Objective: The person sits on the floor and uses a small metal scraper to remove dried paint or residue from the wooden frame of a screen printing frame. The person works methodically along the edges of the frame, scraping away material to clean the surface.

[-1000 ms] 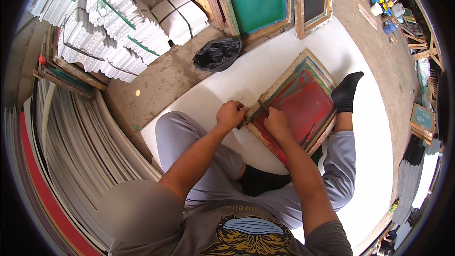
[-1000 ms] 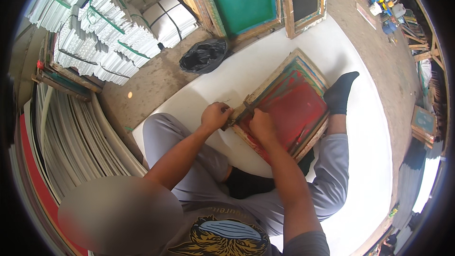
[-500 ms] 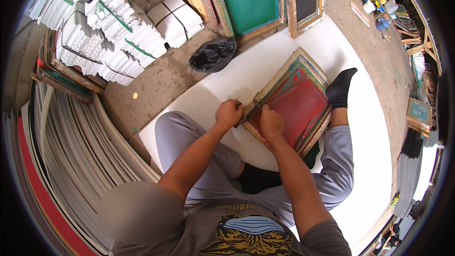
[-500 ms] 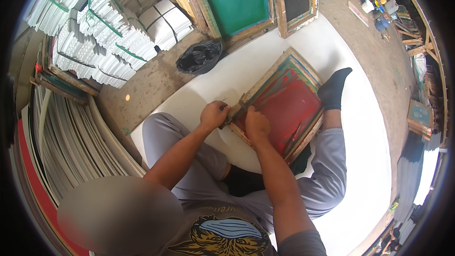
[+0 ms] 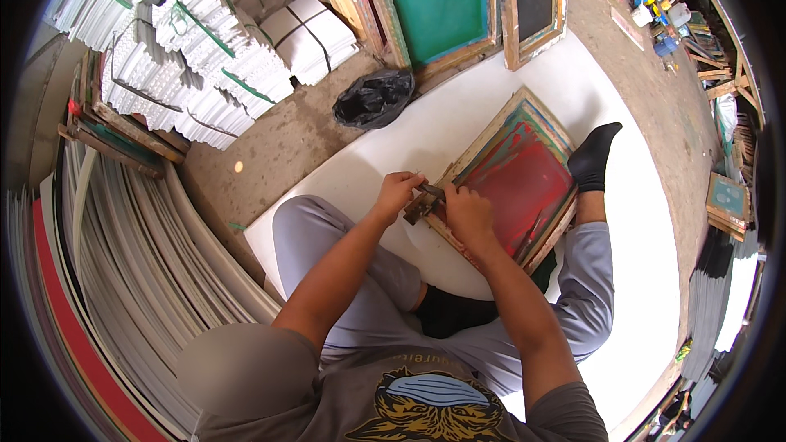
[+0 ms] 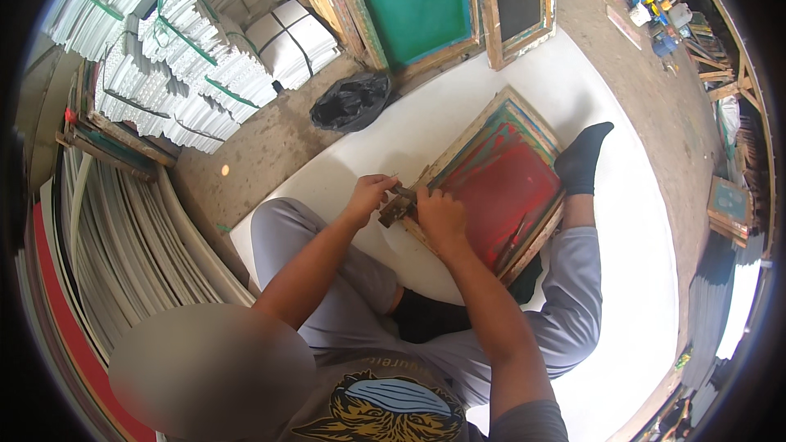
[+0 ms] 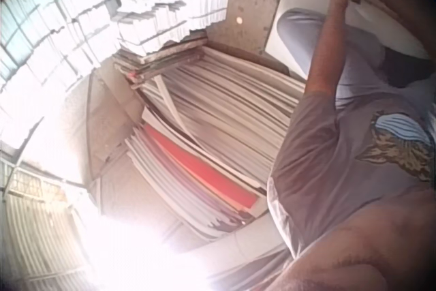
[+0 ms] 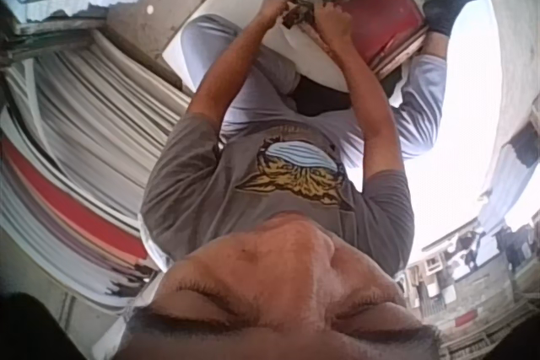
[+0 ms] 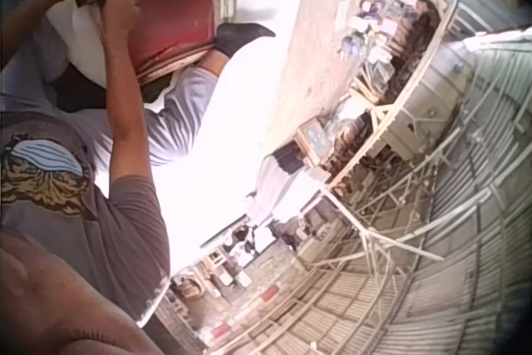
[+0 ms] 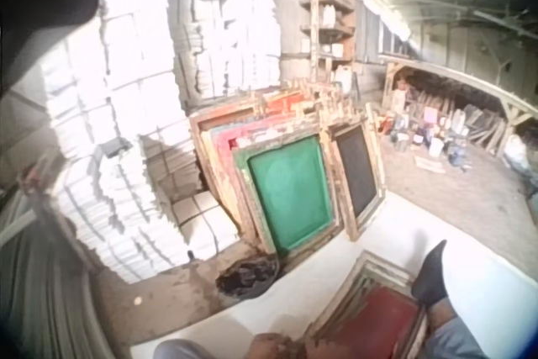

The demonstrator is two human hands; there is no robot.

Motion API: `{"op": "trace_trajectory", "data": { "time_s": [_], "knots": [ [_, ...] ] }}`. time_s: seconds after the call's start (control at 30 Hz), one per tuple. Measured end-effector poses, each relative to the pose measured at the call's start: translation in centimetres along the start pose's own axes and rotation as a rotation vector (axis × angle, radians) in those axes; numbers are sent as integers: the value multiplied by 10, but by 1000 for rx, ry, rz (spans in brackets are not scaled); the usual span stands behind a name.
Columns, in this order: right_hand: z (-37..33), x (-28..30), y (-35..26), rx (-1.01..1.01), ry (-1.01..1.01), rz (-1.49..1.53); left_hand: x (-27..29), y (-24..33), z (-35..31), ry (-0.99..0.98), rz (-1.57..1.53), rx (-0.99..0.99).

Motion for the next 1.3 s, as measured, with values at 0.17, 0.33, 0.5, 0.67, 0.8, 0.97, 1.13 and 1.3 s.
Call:
{"op": "trace_trajectory", "data": {
  "time_s": [0.17,0.33,0.5,0.67,0.8,0.97,1.13,1.3],
  "knots": [
    [4,-1,4,-84,-240,356,4,-10,5,-4,-132,101],
    [-4,-30,40,-374,-463,1170,11,-9,10,155,87,11],
    [-10,-21,67,-547,-450,1190,11,7,0,355,788,-146],
    [-4,-36,87,-479,-460,1031,7,13,-5,367,855,-157],
    [3,-31,85,-433,-484,868,6,16,-6,325,820,-109],
    [8,-25,81,-410,-411,627,5,18,-7,306,816,-110],
    [8,-23,80,-376,-303,511,3,18,-8,306,796,-140],
    [6,-30,82,-434,-436,702,2,14,-6,303,791,-154]
  ]
}}
Point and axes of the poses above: each hand's wrist, its own z-axis towards the middle knuckle, its own x-axis out of the back of the hand, y = z × x, the point moved 5 cm from there along z, towards the middle knuckle, and after that the axes turned 7 degrees about z, right-handed, at the moved point
